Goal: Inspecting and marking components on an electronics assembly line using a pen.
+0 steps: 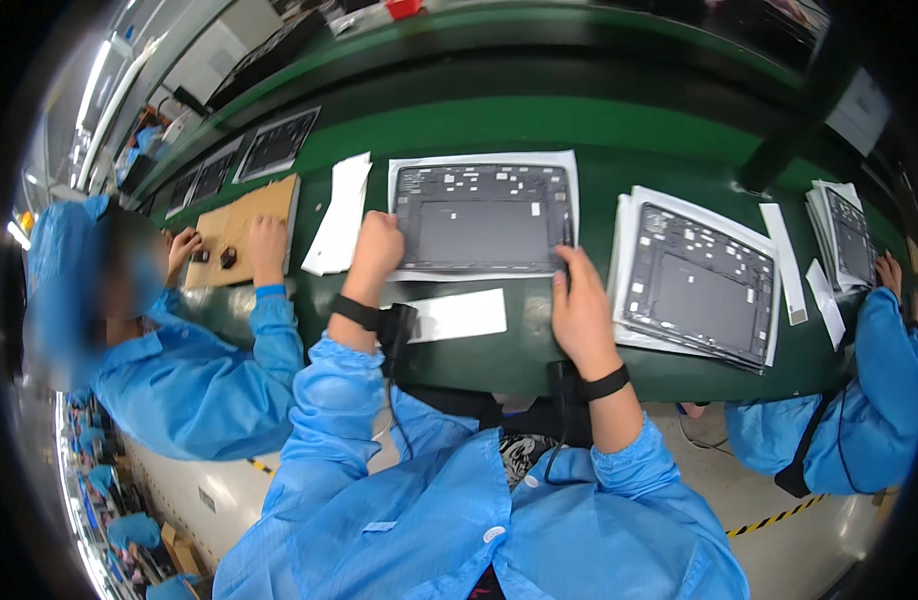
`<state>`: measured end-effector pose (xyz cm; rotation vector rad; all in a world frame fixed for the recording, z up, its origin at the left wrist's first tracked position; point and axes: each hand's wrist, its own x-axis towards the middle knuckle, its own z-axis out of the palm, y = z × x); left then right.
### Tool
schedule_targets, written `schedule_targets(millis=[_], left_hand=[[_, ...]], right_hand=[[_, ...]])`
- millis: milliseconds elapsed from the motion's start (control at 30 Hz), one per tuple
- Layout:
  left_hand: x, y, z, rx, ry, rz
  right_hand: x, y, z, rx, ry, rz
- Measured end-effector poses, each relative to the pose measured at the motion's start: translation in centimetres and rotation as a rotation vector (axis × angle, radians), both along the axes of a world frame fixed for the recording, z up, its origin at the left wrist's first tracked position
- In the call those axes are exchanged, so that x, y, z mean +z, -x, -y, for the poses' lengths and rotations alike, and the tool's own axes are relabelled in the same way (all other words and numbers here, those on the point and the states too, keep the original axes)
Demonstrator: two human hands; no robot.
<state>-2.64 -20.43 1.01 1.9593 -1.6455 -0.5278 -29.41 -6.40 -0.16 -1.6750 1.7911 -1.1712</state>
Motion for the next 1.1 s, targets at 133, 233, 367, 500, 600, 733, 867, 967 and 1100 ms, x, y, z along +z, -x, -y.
schedule_targets(millis=[133, 233, 367, 500, 600, 733, 867, 967, 1100], left_hand=[[2.7, 0.6, 6.7, -0.146, 0.252, -0.227], [2.4, 1.3, 14.8, -0.164, 0.31, -0.179], [-3.0, 0.2, 27.2, -0.171, 0.246, -0.216], [-6.6, -1.3, 34.2, -0.195, 0.186, 0.01], [-5.0, -3.6, 33.6, -0.099, 0.105, 0.332], [3.1, 9.0, 23.5, -0.011, -0.037, 0.609], [5.9, 17.4, 12.2, -0.665, -0.02, -0.082], [6.3, 21.6, -1.6, -0.715, -0.176, -0.193], [1.8, 26.3, -10.7, -0.616, 0.076, 0.002]], right_hand=[[1.1, -0.1, -2.4, 0.01, 0.11, -0.016], [1.4, 0.7, -5.1, 0.175, -0.011, 0.055], [0.3, 1.2, -6.5, 0.204, 0.006, -0.102], [-0.1, 1.6, -6.4, 0.222, 0.098, -0.329], [-0.1, 1.2, -6.2, 0.237, 0.12, -0.353], [-0.7, 1.6, -6.2, 0.175, 0.17, -0.361], [-0.6, 2.9, -8.6, 0.163, 0.451, -0.075], [3.6, 7.6, -12.3, -0.174, 0.588, -0.131], [2.4, 18.7, -13.3, -0.845, 0.367, -0.006]])
